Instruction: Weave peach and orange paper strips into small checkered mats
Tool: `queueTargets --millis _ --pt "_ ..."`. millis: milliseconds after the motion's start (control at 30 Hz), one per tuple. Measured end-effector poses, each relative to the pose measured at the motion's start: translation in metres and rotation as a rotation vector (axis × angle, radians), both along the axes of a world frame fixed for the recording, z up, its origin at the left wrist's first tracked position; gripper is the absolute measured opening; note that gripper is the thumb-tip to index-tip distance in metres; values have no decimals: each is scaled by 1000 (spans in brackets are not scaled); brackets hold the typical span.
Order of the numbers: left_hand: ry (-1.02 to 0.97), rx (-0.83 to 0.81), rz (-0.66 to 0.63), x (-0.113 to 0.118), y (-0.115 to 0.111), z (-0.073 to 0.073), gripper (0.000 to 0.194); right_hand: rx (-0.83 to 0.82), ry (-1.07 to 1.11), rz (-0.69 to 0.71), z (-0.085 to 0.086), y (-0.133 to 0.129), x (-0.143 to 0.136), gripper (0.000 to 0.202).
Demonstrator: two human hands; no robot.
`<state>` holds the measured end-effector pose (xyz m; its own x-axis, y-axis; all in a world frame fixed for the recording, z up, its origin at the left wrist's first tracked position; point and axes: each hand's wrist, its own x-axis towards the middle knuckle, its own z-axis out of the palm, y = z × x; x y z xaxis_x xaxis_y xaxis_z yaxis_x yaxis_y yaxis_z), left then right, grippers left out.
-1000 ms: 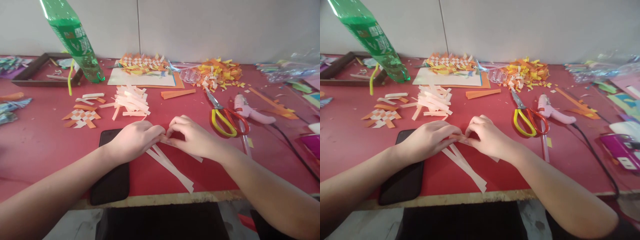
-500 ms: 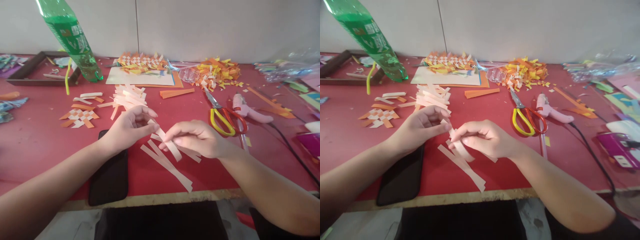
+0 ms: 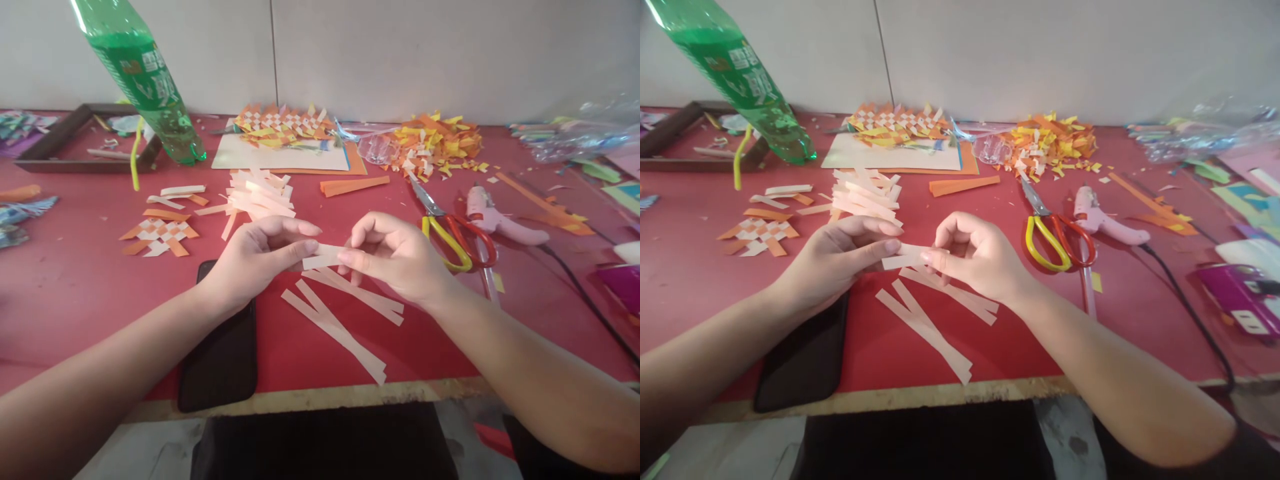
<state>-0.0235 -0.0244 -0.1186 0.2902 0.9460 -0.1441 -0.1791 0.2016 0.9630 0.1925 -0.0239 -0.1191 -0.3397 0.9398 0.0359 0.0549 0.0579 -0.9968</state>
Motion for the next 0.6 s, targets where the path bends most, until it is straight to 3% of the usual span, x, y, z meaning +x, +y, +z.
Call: queueTargets --millis 167,333,600 --pt "22 43 64 -1 -1 -2 16 -7 13 -42 -2 1 -1 29" --pt "180 197 21 -2 -2 -2 31 41 -34 -50 -3 0 1 21" --pt "224 166 -38 -2 -2 1 24 132 -92 -24 -4 -2 1 13"
